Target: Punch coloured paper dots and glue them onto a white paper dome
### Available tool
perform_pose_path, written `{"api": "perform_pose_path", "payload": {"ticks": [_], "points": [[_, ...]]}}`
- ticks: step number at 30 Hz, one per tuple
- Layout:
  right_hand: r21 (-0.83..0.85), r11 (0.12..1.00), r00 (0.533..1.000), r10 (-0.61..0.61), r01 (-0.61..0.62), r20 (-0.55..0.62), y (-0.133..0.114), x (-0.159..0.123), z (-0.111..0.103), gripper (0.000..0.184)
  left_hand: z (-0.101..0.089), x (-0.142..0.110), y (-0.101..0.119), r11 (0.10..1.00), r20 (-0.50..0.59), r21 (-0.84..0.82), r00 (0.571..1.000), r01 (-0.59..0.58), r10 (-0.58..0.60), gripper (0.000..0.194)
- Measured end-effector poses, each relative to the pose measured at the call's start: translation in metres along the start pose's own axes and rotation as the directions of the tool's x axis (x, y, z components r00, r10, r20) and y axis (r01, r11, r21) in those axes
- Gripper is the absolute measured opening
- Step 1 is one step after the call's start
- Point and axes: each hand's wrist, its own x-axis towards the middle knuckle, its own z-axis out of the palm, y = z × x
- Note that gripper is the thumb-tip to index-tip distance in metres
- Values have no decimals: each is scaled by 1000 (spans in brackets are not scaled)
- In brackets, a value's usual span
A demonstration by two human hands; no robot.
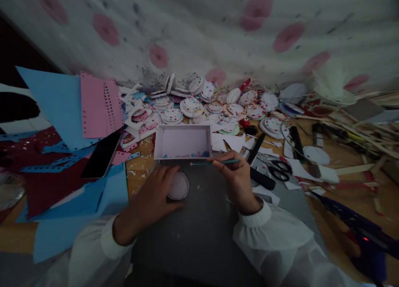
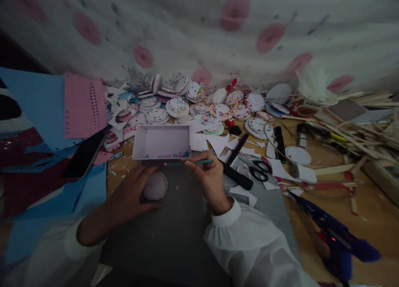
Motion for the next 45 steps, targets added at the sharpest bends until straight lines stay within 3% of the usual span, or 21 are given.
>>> {"api": "perform_pose_path", "payload": {"ticks": [5,9,13,16,19,22,25,28,31,34,37,40,42,45], "points": [[-8,1000,1000,-14,14,-2,2,1,-1,20,2,1,-10,994,-32,-80,997,-75,72,72],[-1,1000,1000,-20,20,-1,2,1,-1,19,2,2,-16,996,-30,-44,996,-82,81,63],[49,999,1000,-10,10,1,2,1,-1,19,6,3,-13,999,-60,33,998,-27,29,75],[46,999,1000,-16,16,-9,2,1,-2,18,1,1,-13,997,-41,21,997,-70,71,88],[55,998,1000,-3,5,-31,2,1,-3,19,-5,-3,-17,991,9,-9,991,-134,134,75],[75,997,999,-1,4,-40,1,1,-3,19,-3,-12,-19,997,-9,40,998,-66,66,66],[82,997,1000,-8,11,-29,-1,1,-3,18,-2,-22,-16,992,-64,99,996,76,-70,93],[89,996,1000,15,-13,-24,-2,0,-3,19,-13,-26,-12,997,54,22,995,77,-78,115],[106,994,999,28,-24,-33,-2,0,-3,19,-30,-21,-13,986,271,-135,953,-102,135,92],[105,994,999,33,-29,-41,-1,-1,-3,20,-35,-14,-16,959,386,-202,884,-199,265,72],[104,994,998,45,-40,-54,-2,0,-2,21,-26,-10,-15,988,330,-92,932,-124,148,69],[126,991,998,46,-40,-46,-4,0,-3,20,-19,-14,-14,999,263,-18,964,-39,42,102],[138,990,999,39,-33,-38,-5,1,-3,19,-21,-19,-16,997,305,-48,949,-63,75,111],[127,992,999,29,-25,-29,-6,1,-3,18,-31,-21,-18,986,331,-109,930,-130,159,97]]}}
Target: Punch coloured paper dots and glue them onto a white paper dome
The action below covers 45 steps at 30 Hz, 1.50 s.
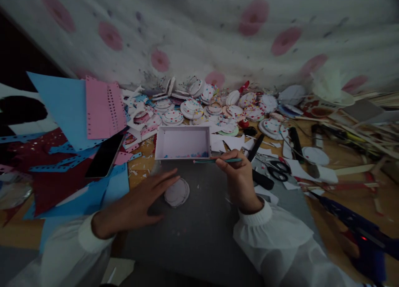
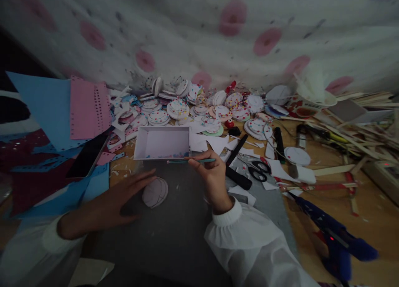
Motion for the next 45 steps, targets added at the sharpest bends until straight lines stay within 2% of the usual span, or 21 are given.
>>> {"api": "perform_pose_path", "payload": {"ticks": [3,6,8,10,12,15,16,17,19,20,21,25,30,39,45], "points": [[-40,999,1000,-10,11,10,1,0,0,19,-5,7,-1,996,-5,-18,996,-93,93,84],[-30,1000,1000,7,-6,21,2,-1,-1,18,1,22,-2,984,-15,-17,984,-179,179,75],[-22,1000,1000,16,-16,17,4,-1,-1,19,6,32,-4,986,-62,7,984,-167,167,68],[-20,1000,1000,25,-24,10,5,-1,-2,20,9,37,-5,994,-123,31,987,-103,106,64],[-12,1000,1000,26,-26,7,6,0,-2,21,7,39,-5,997,-168,37,983,-67,73,71],[15,1000,1000,18,-18,7,4,0,-1,20,-2,38,-1,994,-237,12,966,-106,106,92],[26,1000,1000,15,-15,7,3,0,0,20,-6,38,1,993,-308,-2,945,-119,112,88],[37,999,1000,12,-13,6,2,-1,1,20,-9,38,4,992,-408,-19,906,-128,109,76],[44,999,1000,1,-1,12,0,-2,4,20,-12,42,10,986,-602,-69,795,-152,81,38],[40,999,1000,-4,4,17,-1,-4,5,20,-11,45,13,980,-657,-102,751,-172,64,23],[33,999,1000,-6,5,24,-1,-5,6,20,-10,49,15,971,-679,-137,732,-195,51,15],[30,999,998,12,-14,55,-1,-10,9,19,0,61,20,929,-638,-263,769,-261,36,14],[43,999,995,24,-28,99,2,-15,14,18,8,60,17,895,-636,-316,770,-315,46,19],[27,998,991,57,-61,119,10,-19,17,18,4,57,14,866,-608,-420,793,-272,-46,8],[65,993,984,92,-103,153,11,-19,16,18,3,57,13,817,-641,-451,768,-359,-16,9]]}}
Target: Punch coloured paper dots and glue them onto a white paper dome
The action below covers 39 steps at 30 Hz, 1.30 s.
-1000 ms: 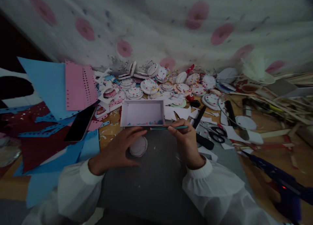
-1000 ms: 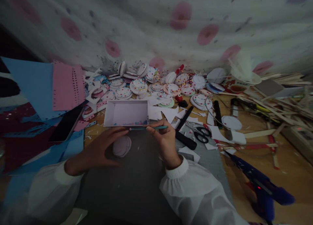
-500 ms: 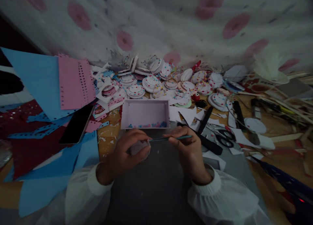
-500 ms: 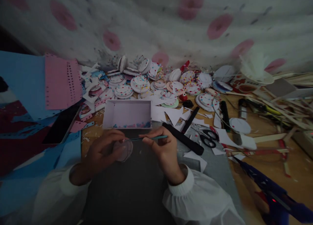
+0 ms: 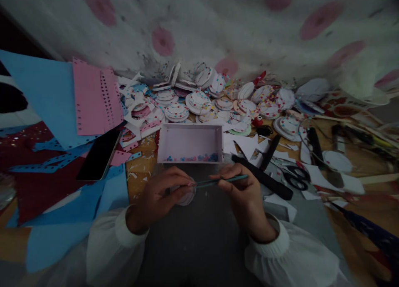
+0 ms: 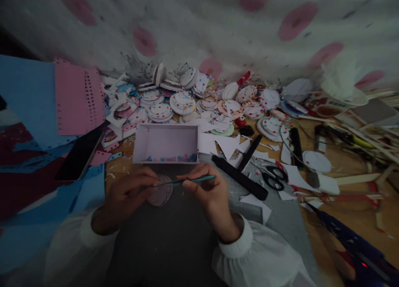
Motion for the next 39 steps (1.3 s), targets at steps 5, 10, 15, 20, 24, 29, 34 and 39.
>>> {"api": "perform_pose_path", "payload": {"ticks": [5,10,15,20,24,29,34,39], "points": [[-8,1000,999,-21,21,33,-2,-1,0,19,-1,-2,-4,998,17,-59,1000,-25,26,10],[-16,1000,999,-19,20,50,-5,-1,1,20,-2,-2,-5,992,48,-126,998,-28,34,13],[38,999,1000,-17,16,22,-6,1,-1,21,-1,0,-2,993,42,-110,998,-33,38,13],[-30,999,999,-40,40,8,-7,0,-3,18,0,0,-2,999,26,-10,999,-33,33,10],[-19,1000,1000,-24,24,17,-6,0,-3,17,0,0,-3,996,16,38,997,-83,82,9],[2,1000,1000,6,-6,20,-6,1,-3,17,0,0,-4,995,15,42,996,-85,85,9],[-36,999,1000,14,-14,16,-6,2,-3,18,0,0,-5,994,13,63,996,-92,91,11],[-58,998,1000,26,-25,7,-4,3,-4,17,0,0,-5,989,28,105,994,-106,104,11]]}}
